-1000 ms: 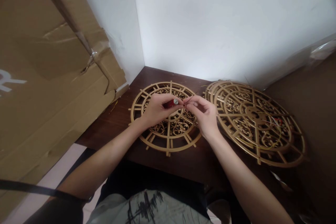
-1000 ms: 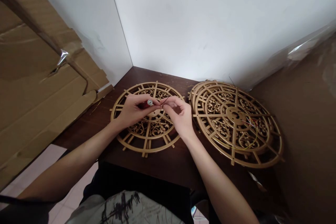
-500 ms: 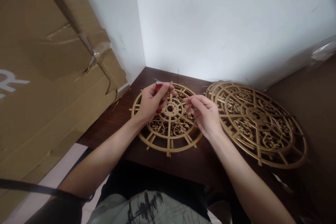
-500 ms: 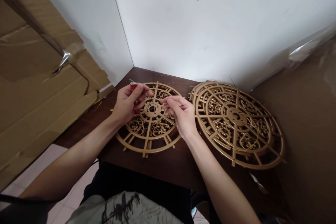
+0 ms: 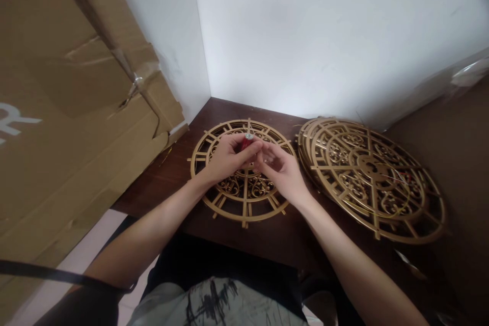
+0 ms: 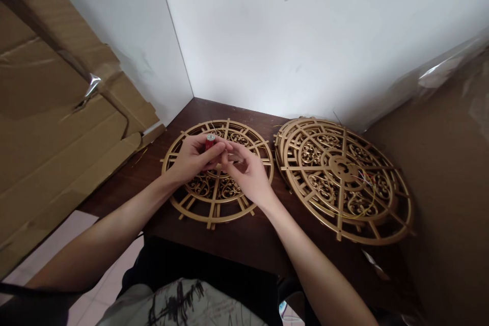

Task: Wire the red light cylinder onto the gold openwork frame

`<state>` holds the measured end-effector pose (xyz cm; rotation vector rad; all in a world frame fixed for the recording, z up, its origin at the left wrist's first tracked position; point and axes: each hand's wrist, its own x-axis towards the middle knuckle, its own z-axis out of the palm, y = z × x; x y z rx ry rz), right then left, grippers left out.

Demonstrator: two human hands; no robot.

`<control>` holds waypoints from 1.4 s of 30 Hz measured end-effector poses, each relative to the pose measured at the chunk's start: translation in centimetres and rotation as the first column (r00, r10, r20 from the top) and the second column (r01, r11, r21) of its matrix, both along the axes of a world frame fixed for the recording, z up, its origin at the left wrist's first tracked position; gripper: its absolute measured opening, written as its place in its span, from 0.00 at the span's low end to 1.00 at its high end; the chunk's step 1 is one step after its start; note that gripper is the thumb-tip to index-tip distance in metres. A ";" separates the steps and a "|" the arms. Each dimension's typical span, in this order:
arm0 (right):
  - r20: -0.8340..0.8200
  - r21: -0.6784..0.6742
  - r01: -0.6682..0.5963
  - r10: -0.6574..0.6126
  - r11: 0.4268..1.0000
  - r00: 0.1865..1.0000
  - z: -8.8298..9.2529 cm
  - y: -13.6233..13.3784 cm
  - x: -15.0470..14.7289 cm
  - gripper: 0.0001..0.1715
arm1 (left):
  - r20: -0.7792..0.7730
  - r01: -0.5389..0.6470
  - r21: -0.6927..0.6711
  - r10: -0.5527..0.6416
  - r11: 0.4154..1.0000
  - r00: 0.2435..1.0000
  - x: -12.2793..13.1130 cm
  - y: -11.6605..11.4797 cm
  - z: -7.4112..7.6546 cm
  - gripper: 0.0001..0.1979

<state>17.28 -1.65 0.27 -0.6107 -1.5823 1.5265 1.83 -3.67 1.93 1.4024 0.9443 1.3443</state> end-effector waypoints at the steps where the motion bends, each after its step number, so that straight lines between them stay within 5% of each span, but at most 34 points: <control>1: 0.014 0.021 0.008 -0.008 1.000 1.000 -0.2 0.0 0.0 0.23 | -0.019 0.019 0.001 -0.019 1.000 1.000 0.0 -0.1 0.1 0.12; 5: 0.060 0.085 0.042 -0.047 0.996 0.997 -0.5 0.0 -0.1 0.22 | -0.109 0.009 0.042 -0.004 0.999 0.994 0.3 -0.4 0.2 0.12; 14: 0.198 0.131 0.133 -0.158 0.982 0.967 -0.1 -0.3 0.0 0.07 | -0.177 -0.249 0.271 0.302 0.930 0.937 0.2 -0.1 0.2 0.09; 22: 0.093 0.047 0.225 -0.228 0.973 0.969 0.7 -0.1 0.2 0.06 | 0.073 -0.447 0.127 0.441 0.885 0.894 -0.7 0.9 0.1 0.12; 29: 0.013 0.008 0.280 -0.281 0.960 0.960 0.4 0.4 0.4 0.07 | 0.121 -0.479 0.063 0.470 0.875 0.874 -1.0 1.3 0.0 0.13; 35: -0.037 -0.058 0.320 -0.322 0.946 0.946 0.2 0.8 0.6 0.08 | -0.184 -0.482 0.123 0.497 0.867 0.848 -1.4 1.4 -0.1 0.14; 42: -0.018 -0.048 0.323 -0.324 0.945 0.946 0.3 0.8 0.7 0.08 | -0.641 -0.418 0.347 0.538 0.840 0.547 -1.8 1.3 0.0 0.11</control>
